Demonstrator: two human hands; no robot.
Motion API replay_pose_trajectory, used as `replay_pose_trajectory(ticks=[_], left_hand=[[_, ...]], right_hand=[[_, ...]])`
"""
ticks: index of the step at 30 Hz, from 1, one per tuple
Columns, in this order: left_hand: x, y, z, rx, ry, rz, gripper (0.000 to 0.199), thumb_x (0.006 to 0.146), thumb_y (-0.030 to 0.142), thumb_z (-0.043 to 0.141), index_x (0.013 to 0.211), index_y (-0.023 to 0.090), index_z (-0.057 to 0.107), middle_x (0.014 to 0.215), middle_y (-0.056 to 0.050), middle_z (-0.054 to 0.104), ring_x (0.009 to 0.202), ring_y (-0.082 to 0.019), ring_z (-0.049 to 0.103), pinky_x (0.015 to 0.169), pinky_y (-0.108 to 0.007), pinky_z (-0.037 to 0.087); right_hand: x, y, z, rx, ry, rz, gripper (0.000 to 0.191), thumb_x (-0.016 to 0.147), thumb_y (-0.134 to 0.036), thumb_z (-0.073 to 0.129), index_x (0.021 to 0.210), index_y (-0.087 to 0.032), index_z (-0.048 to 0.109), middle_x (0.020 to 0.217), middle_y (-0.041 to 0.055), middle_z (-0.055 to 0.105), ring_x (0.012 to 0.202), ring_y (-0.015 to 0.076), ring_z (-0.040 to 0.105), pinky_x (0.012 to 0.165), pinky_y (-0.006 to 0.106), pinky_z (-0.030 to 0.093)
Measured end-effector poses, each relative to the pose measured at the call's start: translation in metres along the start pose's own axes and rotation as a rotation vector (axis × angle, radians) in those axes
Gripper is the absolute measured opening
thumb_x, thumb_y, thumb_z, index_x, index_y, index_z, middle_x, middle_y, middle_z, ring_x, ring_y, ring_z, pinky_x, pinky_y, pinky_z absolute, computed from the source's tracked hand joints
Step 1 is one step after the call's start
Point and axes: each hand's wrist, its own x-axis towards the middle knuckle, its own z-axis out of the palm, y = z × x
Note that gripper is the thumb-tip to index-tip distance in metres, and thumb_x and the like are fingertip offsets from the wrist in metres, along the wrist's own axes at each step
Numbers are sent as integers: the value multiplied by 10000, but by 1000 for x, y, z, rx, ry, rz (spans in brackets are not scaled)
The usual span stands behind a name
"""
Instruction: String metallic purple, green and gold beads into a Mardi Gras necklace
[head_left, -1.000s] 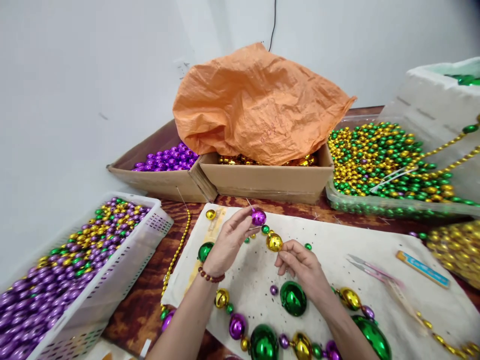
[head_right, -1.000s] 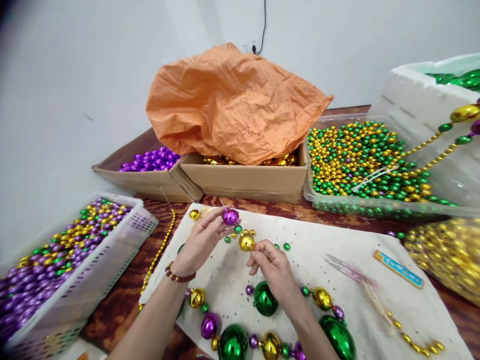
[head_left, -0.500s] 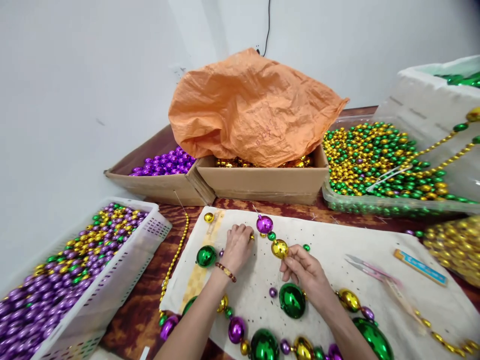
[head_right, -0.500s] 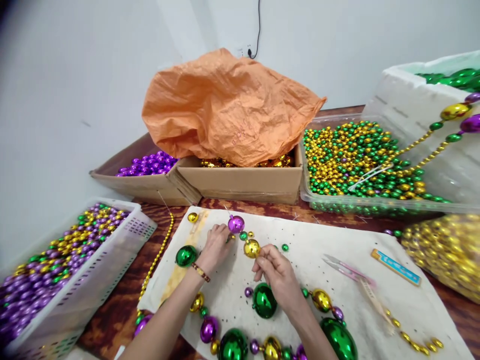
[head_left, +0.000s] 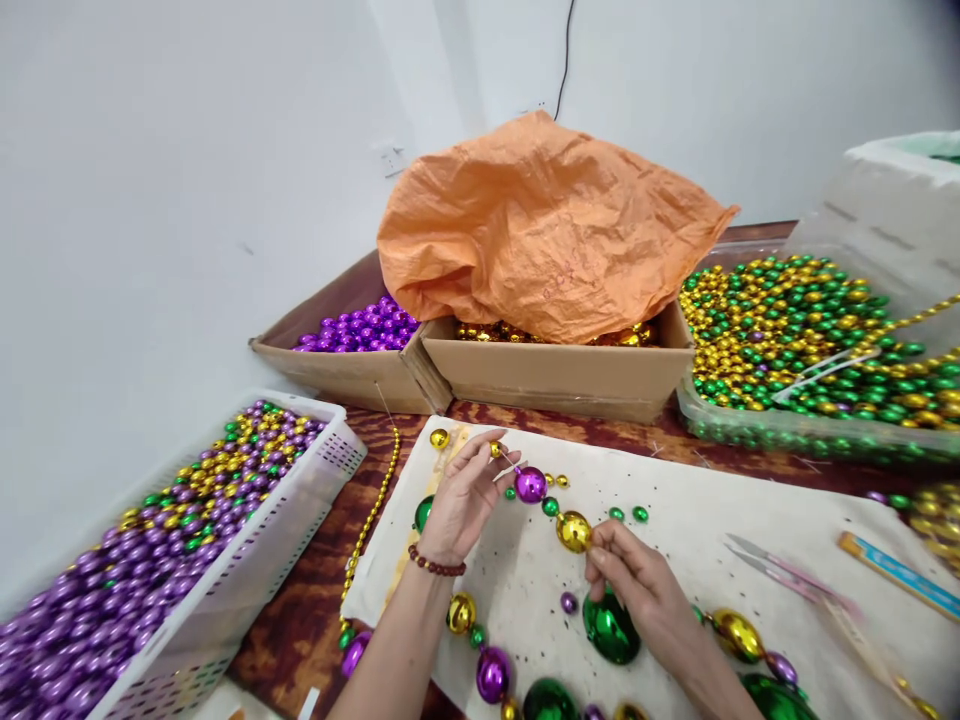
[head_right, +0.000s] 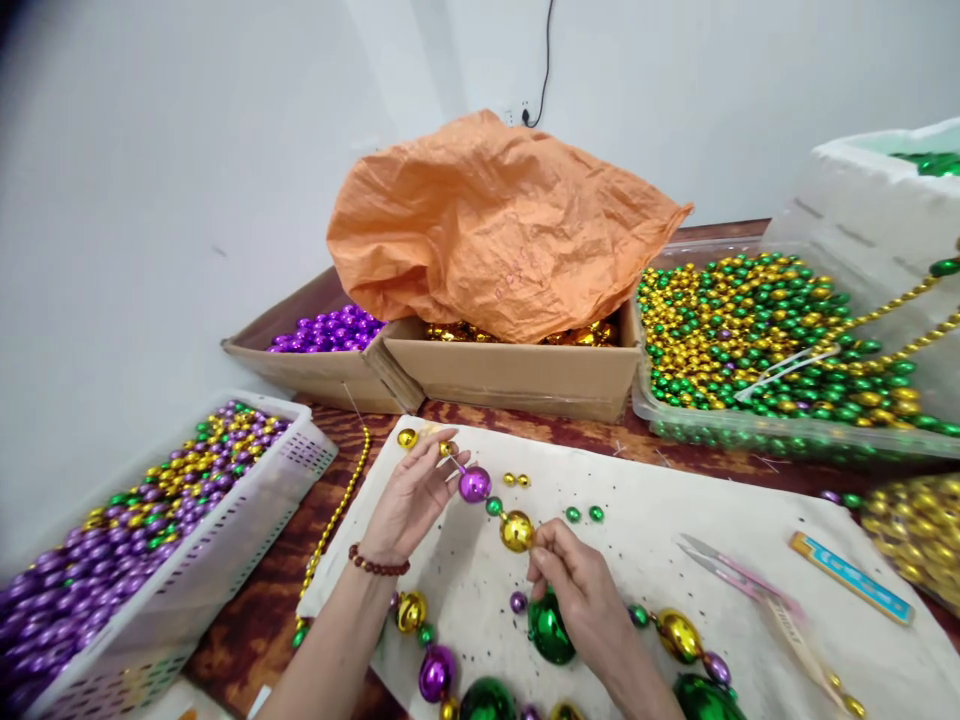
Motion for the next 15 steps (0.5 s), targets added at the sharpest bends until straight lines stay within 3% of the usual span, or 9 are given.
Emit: replay_pose_trajectory(ticks=[6,15], left_hand=[[0,1,-6,-50,-15,11,172,858,243,639,1009,162,651,905,-64,693,927,-204,683,819,-294,518],[1,1,-5,-36,4,19,218,856,268,646,1042,156,656,842,-60,698,853,-186,696,808,-308,529]], right_hand=[[-2,-7,3,-57,9,-2,247,975,-386,414,827,-202,488,728,-3,601,626,145,597,587,259,403],[-2,-6,3,-57,29,7,264,965,-407,433,807,-205,493,707,-9,588,599,142,593,558,257,394]])
